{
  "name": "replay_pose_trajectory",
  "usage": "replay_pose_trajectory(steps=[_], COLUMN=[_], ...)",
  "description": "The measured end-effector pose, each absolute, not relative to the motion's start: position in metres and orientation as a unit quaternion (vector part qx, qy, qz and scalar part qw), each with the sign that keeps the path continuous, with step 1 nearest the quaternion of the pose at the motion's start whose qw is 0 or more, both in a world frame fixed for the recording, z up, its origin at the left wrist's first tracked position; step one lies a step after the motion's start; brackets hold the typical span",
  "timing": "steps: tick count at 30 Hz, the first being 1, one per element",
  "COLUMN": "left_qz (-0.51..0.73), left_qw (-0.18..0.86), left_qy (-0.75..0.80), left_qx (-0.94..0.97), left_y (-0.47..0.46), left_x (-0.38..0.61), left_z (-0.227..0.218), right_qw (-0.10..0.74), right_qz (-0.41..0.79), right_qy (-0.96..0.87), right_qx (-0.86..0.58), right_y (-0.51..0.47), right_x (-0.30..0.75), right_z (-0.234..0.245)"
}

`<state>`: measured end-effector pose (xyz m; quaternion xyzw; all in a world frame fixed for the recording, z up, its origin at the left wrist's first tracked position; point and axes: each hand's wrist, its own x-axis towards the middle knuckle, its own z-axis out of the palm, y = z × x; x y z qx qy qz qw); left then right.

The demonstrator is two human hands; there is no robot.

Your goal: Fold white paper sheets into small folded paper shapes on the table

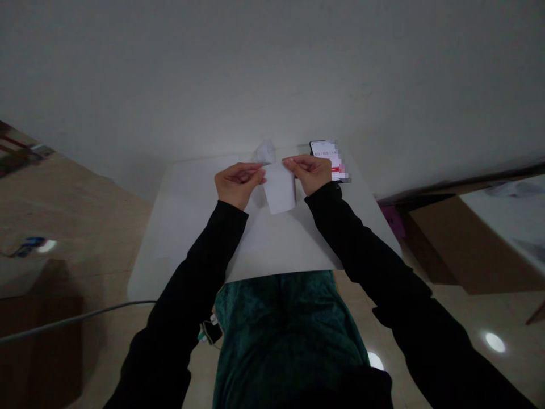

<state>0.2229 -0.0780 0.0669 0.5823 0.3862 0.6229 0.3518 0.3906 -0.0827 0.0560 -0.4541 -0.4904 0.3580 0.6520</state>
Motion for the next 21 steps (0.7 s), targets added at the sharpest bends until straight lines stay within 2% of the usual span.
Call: replay_pose_trajectory(steps=[9, 21], left_qz=[0.598, 0.530], left_qw=[0.365, 0.425], left_qy=[0.405, 0.397], left_qx=[0.587, 0.617], left_y=[-0.075, -0.073], left_x=[0.221, 0.221], left_z=[0.065, 0.054], right_qw=[0.647, 0.635], right_qz=[0.365, 0.298], right_qy=[-0.480, -0.496], right_qx=[-0.466, -0.512], right_y=[-0.083, -0.090], right_x=[0.391, 0.389], right_z=[0.051, 0.057])
